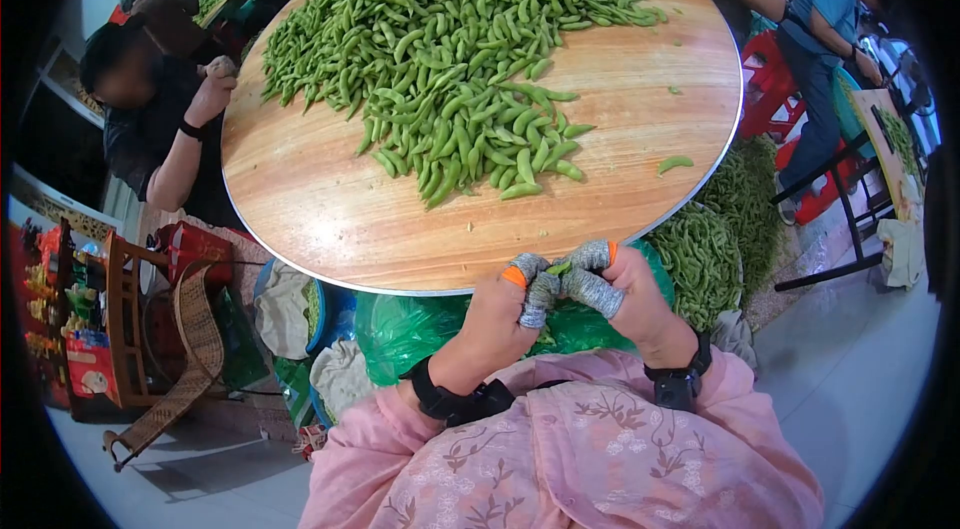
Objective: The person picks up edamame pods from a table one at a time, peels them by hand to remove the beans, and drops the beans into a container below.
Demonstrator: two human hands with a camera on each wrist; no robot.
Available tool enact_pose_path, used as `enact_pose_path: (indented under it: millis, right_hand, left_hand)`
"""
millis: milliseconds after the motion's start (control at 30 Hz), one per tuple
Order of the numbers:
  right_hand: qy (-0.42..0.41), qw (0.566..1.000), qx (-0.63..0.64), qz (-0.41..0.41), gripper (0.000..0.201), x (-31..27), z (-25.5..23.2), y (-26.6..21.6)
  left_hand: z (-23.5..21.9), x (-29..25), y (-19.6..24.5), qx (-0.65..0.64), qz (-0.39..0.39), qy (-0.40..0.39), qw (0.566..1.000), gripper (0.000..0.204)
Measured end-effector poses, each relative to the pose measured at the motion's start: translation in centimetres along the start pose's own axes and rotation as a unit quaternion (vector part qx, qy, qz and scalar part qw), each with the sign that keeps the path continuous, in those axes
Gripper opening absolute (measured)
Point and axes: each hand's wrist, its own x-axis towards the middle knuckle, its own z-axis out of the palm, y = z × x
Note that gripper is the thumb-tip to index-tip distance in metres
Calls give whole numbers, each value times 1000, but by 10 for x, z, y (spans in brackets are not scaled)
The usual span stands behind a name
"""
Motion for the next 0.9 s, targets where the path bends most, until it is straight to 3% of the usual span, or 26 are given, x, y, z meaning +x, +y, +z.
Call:
enact_pose_path:
  millis: [67,100,167,200,367,433,500,533,600,667,700,733,800,900]
  right_hand:
    - [-5,998,-44,-33,7,-2,0,0]
    - [-10,994,-89,-65,7,-2,0,0]
    - [-9,992,-111,-65,8,-2,-2,-1]
    - [-6,989,-133,-64,10,-2,-3,-2]
    - [-36,988,-150,-23,12,-3,-1,-4]
    - [-36,986,-163,-25,14,-3,-1,-3]
    - [-31,950,-306,-48,20,-5,-13,-1]
    - [-31,950,-306,-48,20,-7,-21,-4]
    - [3,905,-417,-79,25,-16,-42,-16]
    - [47,837,-542,60,25,-27,-59,-36]
    - [48,837,-542,60,25,-32,-66,-39]
    - [92,826,-551,75,24,-37,-72,-41]
    - [137,813,-559,89,24,-41,-80,-40]
    - [203,847,-489,52,23,-41,-87,-34]
  left_hand:
    - [0,-1,3,-147,-77,17,986,10]
    - [-1,0,3,-146,-76,17,986,10]
    - [-8,0,1,-252,-184,-51,949,15]
    - [-10,1,1,-251,-184,-51,949,15]
    - [-13,1,-6,-94,-109,-120,982,9]
    - [-9,0,-8,-87,-140,-130,978,8]
    - [-8,0,-8,-79,-172,-139,972,8]
    - [-10,3,-6,-37,-170,-151,973,10]
    - [-13,10,-4,6,-168,-164,972,12]
    - [-21,26,-6,78,-113,-84,987,15]
    - [-22,34,-10,143,-52,-64,986,19]
    - [-23,45,-14,143,-52,-64,986,19]
    - [-24,66,-20,299,-124,-133,937,23]
    - [-20,75,-33,346,-85,-154,922,24]
